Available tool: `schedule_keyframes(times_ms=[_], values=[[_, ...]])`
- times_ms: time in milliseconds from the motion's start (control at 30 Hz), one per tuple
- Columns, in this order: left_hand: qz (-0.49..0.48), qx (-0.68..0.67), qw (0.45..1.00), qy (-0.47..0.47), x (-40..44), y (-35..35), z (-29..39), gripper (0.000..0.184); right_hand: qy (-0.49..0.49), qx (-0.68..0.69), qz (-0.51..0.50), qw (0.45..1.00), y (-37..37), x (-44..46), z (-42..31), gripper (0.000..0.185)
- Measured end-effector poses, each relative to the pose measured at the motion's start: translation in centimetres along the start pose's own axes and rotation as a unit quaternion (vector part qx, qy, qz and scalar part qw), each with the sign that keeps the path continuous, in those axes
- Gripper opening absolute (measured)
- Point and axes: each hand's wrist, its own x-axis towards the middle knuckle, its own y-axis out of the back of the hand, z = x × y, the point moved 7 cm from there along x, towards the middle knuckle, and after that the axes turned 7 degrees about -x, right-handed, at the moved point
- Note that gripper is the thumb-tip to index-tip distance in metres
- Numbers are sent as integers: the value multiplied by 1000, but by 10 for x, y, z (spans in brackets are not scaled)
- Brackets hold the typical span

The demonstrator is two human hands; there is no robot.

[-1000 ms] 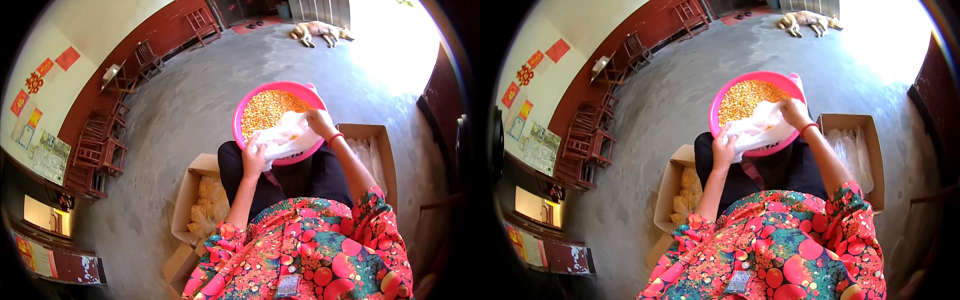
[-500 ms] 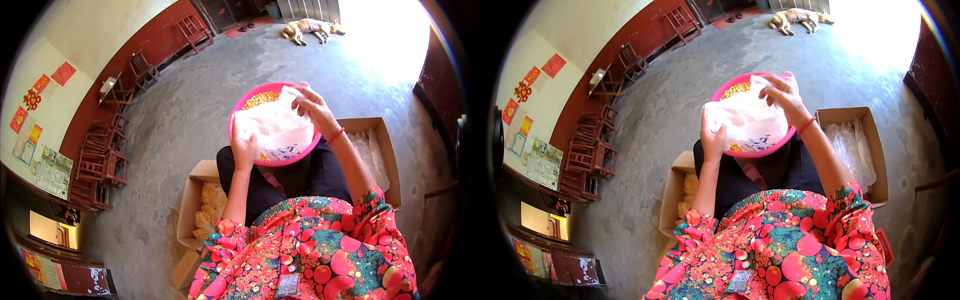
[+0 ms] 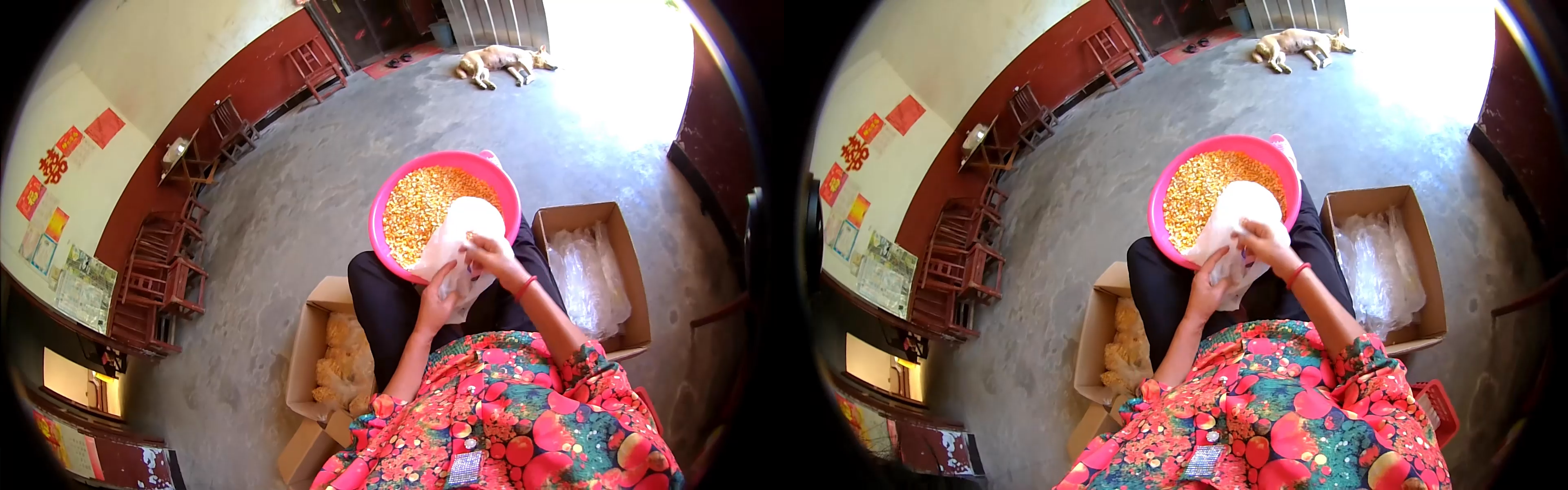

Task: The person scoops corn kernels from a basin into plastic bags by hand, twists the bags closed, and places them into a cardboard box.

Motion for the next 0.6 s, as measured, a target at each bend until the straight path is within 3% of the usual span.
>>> schedule_keyframes(times_ms=[67, 133, 333, 533, 600], values=[[7, -31, 999, 6, -6, -2, -6, 54, 133, -99, 57, 985, -4, 1, 15, 29], [-1, -97, 994, 49, -5, -1, -12, 53, 215, -238, 89, 943, -10, 4, 11, 16], [21, -104, 993, 53, -6, 1, -17, 51, 302, -325, 140, 885, -18, -9, -2, 13], [29, -103, 994, 27, -8, 0, -8, 52, 313, -338, 137, 877, -20, -12, -7, 17], [84, -81, 993, 12, -10, 8, -7, 53, 310, -341, 157, 873, -19, -14, -7, 19]])
